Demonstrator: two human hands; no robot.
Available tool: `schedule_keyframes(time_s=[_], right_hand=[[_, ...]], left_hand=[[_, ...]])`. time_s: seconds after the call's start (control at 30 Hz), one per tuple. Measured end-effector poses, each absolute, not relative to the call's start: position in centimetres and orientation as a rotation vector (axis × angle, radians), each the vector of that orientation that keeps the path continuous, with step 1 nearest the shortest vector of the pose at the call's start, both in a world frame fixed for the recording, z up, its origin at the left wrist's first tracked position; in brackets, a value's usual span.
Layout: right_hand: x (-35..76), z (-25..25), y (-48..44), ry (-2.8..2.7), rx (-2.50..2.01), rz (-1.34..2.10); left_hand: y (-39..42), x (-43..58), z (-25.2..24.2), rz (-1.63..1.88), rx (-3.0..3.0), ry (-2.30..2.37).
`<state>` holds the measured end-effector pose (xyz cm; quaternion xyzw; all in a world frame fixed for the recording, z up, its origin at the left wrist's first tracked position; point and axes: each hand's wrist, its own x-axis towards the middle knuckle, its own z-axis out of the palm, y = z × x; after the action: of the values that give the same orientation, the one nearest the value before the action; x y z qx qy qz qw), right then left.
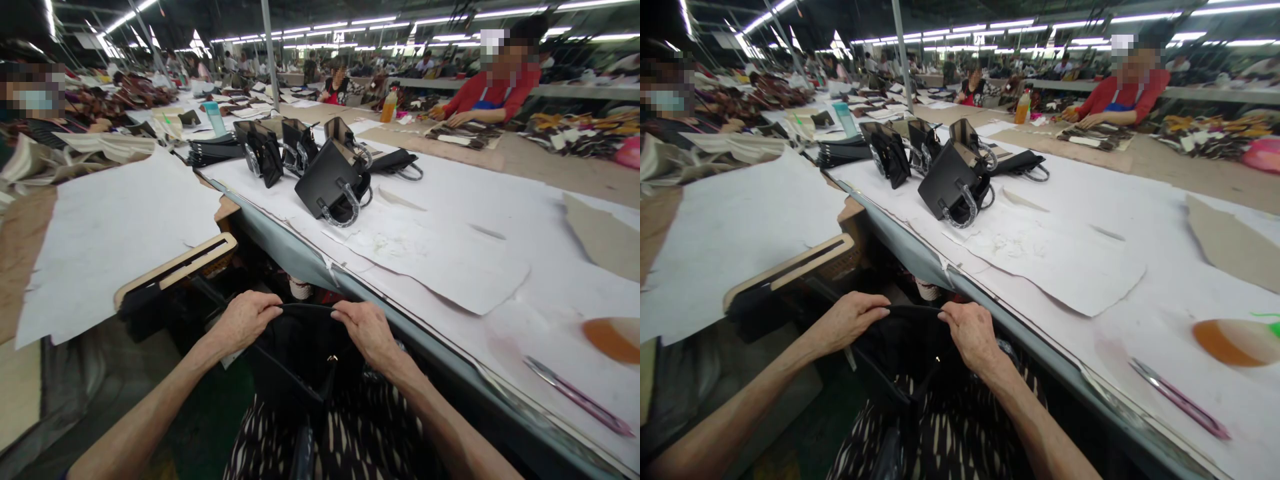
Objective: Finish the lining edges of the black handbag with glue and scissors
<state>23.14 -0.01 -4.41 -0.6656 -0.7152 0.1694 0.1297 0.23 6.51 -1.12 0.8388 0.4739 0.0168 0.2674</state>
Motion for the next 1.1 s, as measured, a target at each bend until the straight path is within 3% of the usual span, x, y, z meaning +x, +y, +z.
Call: schedule_keyframes(time_s=[0.3, 0.6, 0.8, 0.97, 1.1], right_hand=[[22.0, -2.9, 0.5, -2.309, -1.909, 0.370], [22.4, -4.3, 0.0, -2.276, -1.919, 0.364], [21.5, -1.8, -2.0, -2.077, -1.760, 0.370], [17.4, 0.5, -5.2, -2.032, -1.814, 0.892], [15.1, -0.3, -5.5, -2.190, -1.967, 0.899]], left_hand=[[6.0, 0.6, -0.8, 0.064, 2.298, 1.272], [5.4, 0.7, -0.6, 0.108, 2.282, 1.261], [5.8, 0.2, -1.1, 0.120, 2.283, 1.310], [6.4, 0.6, -1.4, 0.072, 2.306, 1.356], [7.0, 0.8, -1.1, 0.119, 2.141, 1.343]])
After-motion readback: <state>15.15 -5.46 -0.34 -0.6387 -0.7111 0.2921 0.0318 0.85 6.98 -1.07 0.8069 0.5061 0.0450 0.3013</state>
